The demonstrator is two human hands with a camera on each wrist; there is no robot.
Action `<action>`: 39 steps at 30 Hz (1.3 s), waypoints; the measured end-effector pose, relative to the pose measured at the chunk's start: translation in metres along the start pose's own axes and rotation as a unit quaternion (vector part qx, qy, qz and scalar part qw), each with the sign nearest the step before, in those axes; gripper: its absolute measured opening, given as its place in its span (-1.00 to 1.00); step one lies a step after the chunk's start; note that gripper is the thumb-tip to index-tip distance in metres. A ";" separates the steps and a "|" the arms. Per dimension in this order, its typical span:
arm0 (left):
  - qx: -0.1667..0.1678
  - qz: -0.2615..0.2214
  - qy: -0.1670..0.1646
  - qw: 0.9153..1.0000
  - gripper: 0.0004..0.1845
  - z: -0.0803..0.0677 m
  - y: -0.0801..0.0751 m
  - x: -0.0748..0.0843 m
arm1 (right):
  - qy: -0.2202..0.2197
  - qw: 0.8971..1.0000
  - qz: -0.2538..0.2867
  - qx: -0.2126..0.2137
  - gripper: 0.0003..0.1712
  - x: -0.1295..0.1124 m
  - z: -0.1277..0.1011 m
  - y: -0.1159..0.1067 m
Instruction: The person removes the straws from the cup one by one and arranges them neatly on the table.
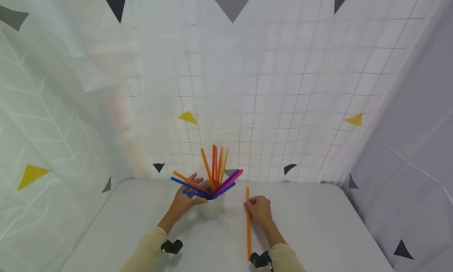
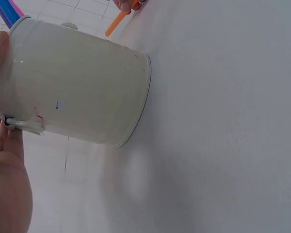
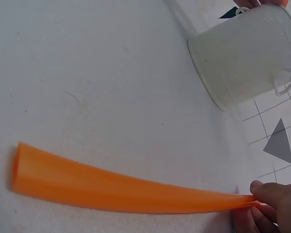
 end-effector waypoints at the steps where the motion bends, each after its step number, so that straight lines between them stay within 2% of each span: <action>1: 0.001 0.001 -0.001 1.000 0.05 0.000 0.000 0.001 | 0.000 1.000 0.000 0.001 -0.66 0.000 0.000 0.000; 15: -0.005 -0.007 0.015 1.000 0.05 0.001 -0.002 0.007 | 0.005 1.000 -0.012 0.004 -0.58 -0.004 0.001 -0.004; 24: -0.021 0.046 0.048 0.998 0.08 0.005 -0.005 0.019 | -0.097 0.994 0.015 0.057 -0.68 -0.039 0.002 -0.023; 28: -0.024 0.047 0.064 0.997 0.07 0.000 -0.006 0.041 | -0.149 0.986 0.046 0.051 -0.67 -0.055 0.000 -0.030; 31: -0.025 0.037 0.069 0.997 0.09 -0.003 -0.005 0.051 | -0.189 0.978 0.082 0.040 -0.64 -0.063 -0.002 -0.030; 35: -0.018 0.047 0.069 0.996 0.12 0.002 -0.003 0.031 | -0.201 0.970 0.131 0.024 -0.63 -0.068 -0.004 -0.028; 39: -0.031 0.030 0.061 0.997 0.14 0.005 -0.003 0.015 | -0.185 0.968 0.172 0.009 -0.66 -0.072 -0.005 -0.027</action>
Point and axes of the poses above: each hand's wrist, its own z-axis towards the middle knuckle, its own y-axis out of the palm, x = y × z, the point moved 1 cm from there along z, towards the middle knuckle, and after that the axes turned 2 degrees about -x, right-handed, at the moved point
